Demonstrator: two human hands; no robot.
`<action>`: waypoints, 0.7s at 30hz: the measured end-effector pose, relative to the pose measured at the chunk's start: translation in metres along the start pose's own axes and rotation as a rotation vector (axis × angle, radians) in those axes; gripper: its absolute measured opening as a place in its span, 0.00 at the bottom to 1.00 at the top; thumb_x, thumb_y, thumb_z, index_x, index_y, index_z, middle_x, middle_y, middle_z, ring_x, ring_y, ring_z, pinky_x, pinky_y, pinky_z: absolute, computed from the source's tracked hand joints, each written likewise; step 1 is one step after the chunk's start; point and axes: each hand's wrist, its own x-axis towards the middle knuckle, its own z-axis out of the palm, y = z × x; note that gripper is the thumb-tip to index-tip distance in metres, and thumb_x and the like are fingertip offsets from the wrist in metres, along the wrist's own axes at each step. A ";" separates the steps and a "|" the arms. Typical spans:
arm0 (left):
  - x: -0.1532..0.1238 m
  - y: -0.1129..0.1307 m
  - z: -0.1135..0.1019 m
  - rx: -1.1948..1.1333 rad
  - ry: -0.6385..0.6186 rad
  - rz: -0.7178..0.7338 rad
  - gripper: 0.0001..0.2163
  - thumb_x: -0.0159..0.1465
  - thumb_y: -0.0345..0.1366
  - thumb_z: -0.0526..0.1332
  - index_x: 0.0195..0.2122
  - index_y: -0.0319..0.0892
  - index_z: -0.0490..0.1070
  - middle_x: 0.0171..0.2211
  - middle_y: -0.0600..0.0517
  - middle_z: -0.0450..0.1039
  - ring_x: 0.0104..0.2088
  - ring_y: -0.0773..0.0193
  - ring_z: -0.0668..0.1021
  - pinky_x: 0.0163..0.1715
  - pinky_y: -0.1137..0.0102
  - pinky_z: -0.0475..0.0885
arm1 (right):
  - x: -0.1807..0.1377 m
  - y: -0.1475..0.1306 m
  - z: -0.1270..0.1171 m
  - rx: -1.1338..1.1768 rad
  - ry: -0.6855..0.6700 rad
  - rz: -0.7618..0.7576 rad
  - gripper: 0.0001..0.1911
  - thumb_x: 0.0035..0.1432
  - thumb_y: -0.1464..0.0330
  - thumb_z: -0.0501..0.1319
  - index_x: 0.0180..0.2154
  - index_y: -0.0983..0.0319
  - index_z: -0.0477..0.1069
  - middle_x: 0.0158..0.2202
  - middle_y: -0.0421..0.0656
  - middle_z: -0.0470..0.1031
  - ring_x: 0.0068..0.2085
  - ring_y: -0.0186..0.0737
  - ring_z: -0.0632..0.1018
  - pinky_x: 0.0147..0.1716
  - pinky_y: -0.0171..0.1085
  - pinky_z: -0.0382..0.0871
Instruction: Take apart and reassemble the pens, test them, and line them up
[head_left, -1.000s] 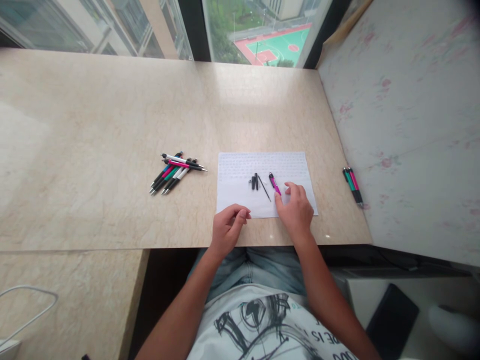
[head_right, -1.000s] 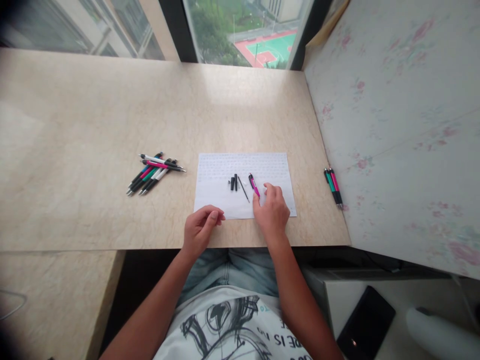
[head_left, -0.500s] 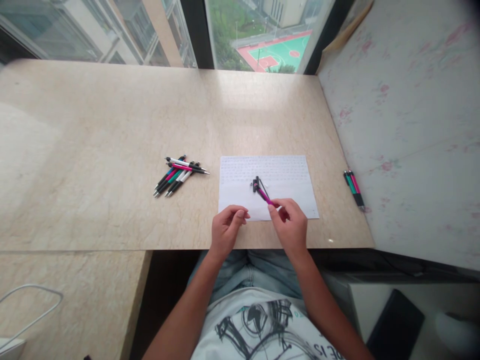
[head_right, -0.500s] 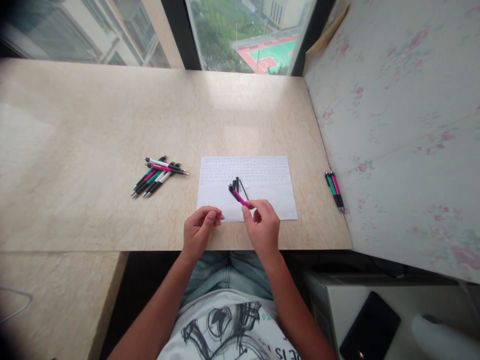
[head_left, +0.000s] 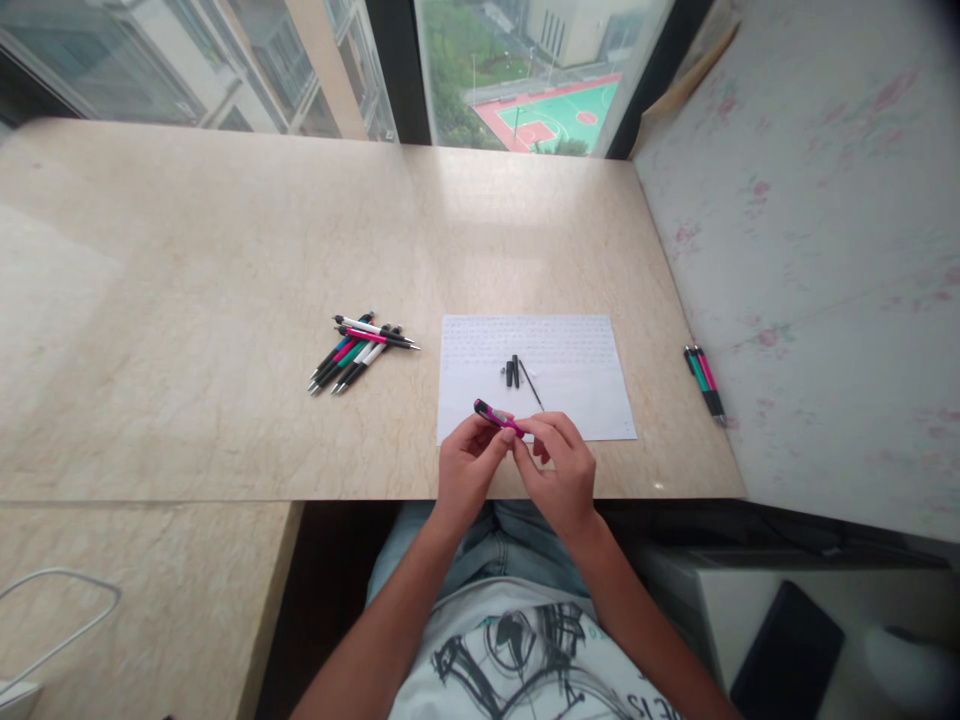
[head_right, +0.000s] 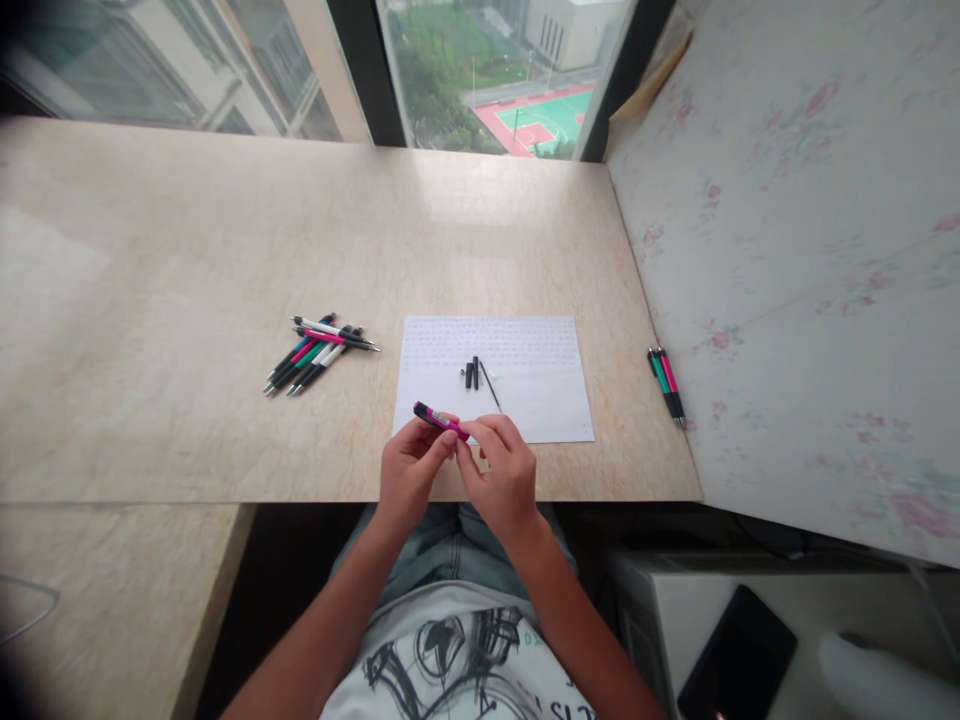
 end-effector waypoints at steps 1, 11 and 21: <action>0.000 -0.001 0.001 -0.007 0.011 -0.008 0.11 0.59 0.40 0.70 0.41 0.42 0.78 0.36 0.49 0.80 0.32 0.65 0.78 0.36 0.69 0.74 | 0.000 0.000 -0.001 0.015 -0.005 0.014 0.07 0.63 0.71 0.61 0.42 0.58 0.75 0.36 0.44 0.76 0.27 0.35 0.71 0.26 0.36 0.71; 0.014 -0.014 -0.016 -0.132 0.084 -0.027 0.12 0.60 0.41 0.69 0.41 0.41 0.76 0.34 0.48 0.79 0.31 0.66 0.78 0.34 0.69 0.73 | -0.006 0.024 -0.002 0.037 -0.044 0.086 0.09 0.65 0.72 0.56 0.39 0.59 0.76 0.35 0.45 0.78 0.31 0.38 0.76 0.29 0.37 0.73; 0.014 -0.014 -0.016 -0.126 0.061 -0.050 0.12 0.58 0.40 0.70 0.41 0.40 0.76 0.34 0.48 0.80 0.32 0.64 0.79 0.37 0.68 0.74 | -0.003 0.033 -0.002 0.033 -0.033 0.107 0.09 0.64 0.71 0.57 0.39 0.59 0.76 0.36 0.45 0.79 0.33 0.39 0.78 0.30 0.38 0.73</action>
